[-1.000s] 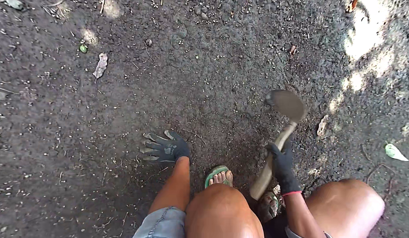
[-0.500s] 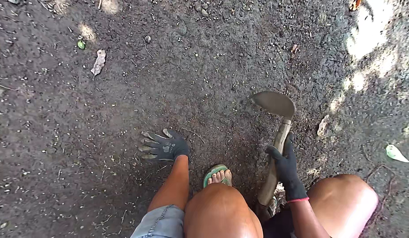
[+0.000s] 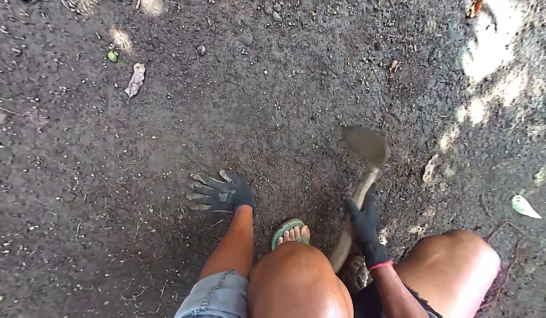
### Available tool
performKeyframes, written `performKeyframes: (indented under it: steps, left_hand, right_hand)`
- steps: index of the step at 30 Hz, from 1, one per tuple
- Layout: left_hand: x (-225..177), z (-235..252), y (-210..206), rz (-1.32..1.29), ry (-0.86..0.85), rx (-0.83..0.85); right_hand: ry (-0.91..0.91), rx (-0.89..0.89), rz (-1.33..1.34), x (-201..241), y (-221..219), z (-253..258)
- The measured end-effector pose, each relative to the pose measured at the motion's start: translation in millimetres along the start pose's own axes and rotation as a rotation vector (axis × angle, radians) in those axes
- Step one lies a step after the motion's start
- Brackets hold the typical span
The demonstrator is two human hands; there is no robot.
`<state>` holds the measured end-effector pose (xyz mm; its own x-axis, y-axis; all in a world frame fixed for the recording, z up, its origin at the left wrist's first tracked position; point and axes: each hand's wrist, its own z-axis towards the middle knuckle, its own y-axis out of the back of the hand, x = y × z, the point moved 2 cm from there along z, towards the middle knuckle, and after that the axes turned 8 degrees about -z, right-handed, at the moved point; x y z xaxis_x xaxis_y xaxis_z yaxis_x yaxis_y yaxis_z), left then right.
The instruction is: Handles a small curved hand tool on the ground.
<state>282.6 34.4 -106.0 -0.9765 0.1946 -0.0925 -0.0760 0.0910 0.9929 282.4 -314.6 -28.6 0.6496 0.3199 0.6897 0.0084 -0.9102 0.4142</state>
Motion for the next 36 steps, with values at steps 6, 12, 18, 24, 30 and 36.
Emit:
performKeyframes:
  steps: [6,12,18,24,30,36]
  left_hand:
    - [-0.9,0.1,0.1,0.005,-0.004,-0.004]
    - [-3.5,-0.5,-0.3,-0.014,0.004,0.008]
    - [-1.7,0.0,-2.0,0.001,0.002,0.005]
    - [-4.2,1.0,-1.5,0.000,0.010,0.006]
    - [-1.1,1.1,-3.4,-0.020,0.005,-0.016]
    - [-1.9,-0.2,-0.9,-0.003,0.007,-0.004]
  right_hand:
    - [0.051,-0.080,0.087,15.3,10.7,9.3]
    - [0.011,0.027,0.087,13.7,-9.0,30.4]
    - [0.036,-0.155,0.225,33.2,-3.1,36.7]
    - [0.050,0.056,0.154,26.1,-14.0,49.3]
    - [0.044,-0.109,0.285,40.7,-26.2,52.3]
    - [0.059,0.048,0.200,28.1,-13.5,46.5]
